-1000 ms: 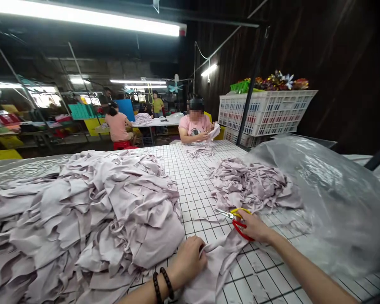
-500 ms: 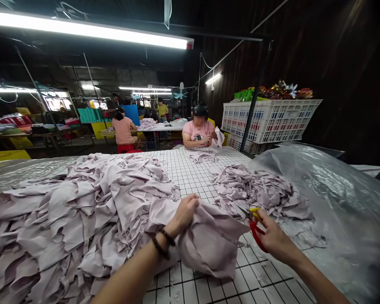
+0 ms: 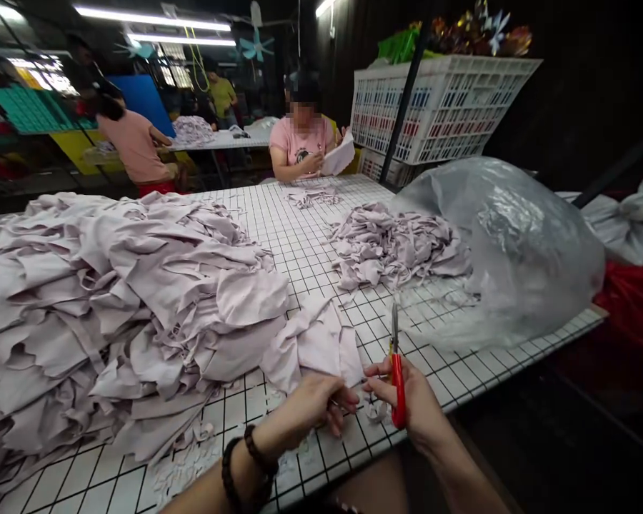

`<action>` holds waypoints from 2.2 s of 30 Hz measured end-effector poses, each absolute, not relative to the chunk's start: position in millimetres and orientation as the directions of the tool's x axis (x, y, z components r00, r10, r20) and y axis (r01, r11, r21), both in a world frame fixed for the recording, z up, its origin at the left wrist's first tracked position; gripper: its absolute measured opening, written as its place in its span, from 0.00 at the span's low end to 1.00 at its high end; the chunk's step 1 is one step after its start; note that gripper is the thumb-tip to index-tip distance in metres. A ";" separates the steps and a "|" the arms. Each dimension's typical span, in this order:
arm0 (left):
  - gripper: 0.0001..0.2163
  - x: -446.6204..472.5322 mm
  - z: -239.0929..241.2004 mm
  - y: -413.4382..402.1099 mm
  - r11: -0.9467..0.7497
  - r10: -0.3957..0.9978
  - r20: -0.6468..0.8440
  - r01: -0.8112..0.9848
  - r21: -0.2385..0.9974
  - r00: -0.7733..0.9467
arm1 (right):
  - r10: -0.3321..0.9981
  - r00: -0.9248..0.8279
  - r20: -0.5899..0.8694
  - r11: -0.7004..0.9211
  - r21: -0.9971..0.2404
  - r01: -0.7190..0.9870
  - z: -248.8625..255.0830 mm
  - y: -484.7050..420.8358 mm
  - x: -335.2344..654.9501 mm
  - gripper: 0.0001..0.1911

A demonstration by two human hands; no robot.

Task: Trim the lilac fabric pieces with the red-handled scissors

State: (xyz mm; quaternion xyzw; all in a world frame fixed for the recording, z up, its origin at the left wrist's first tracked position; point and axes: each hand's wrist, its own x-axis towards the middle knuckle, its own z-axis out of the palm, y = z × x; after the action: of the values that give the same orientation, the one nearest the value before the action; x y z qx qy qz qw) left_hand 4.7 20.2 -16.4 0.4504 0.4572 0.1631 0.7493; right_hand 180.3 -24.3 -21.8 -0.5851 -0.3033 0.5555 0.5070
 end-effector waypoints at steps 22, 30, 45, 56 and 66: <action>0.13 42.5 -32.0 -23.7 0.593 0.805 -0.466 -0.513 0.621 0.366 | 0.982 0.177 -0.069 -0.118 -0.951 0.285 -14.5 -40.2 198.0 0.17; 0.19 21.9 -32.3 -19.1 0.400 0.899 -0.307 -0.303 0.865 0.312 | 0.995 0.102 0.010 -0.004 -0.991 0.134 -23.8 1.5 162.8 0.10; 0.13 1.1 -28.1 -8.3 0.139 0.954 -0.059 -0.261 0.955 0.293 | 0.975 0.011 -0.222 -0.199 -0.848 0.491 2.4 -25.2 193.1 0.17; 0.13 -3.8 -24.4 -8.6 0.013 0.939 -0.001 -0.032 0.999 0.345 | 0.971 -0.135 -0.199 0.017 -0.505 0.863 26.1 -24.2 192.4 0.21; 0.12 -4.3 -27.3 -8.5 0.008 0.926 0.000 -0.019 1.000 0.378 | 0.964 -0.179 -0.199 0.063 -0.479 0.875 31.0 -22.1 188.4 0.18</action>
State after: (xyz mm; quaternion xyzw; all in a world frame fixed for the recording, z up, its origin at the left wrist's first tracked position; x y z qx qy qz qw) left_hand -4.3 -8.5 -27.3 0.5808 0.3904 0.3985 0.5928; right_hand 188.4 -22.1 31.0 -0.6350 -0.7240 0.2552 0.0863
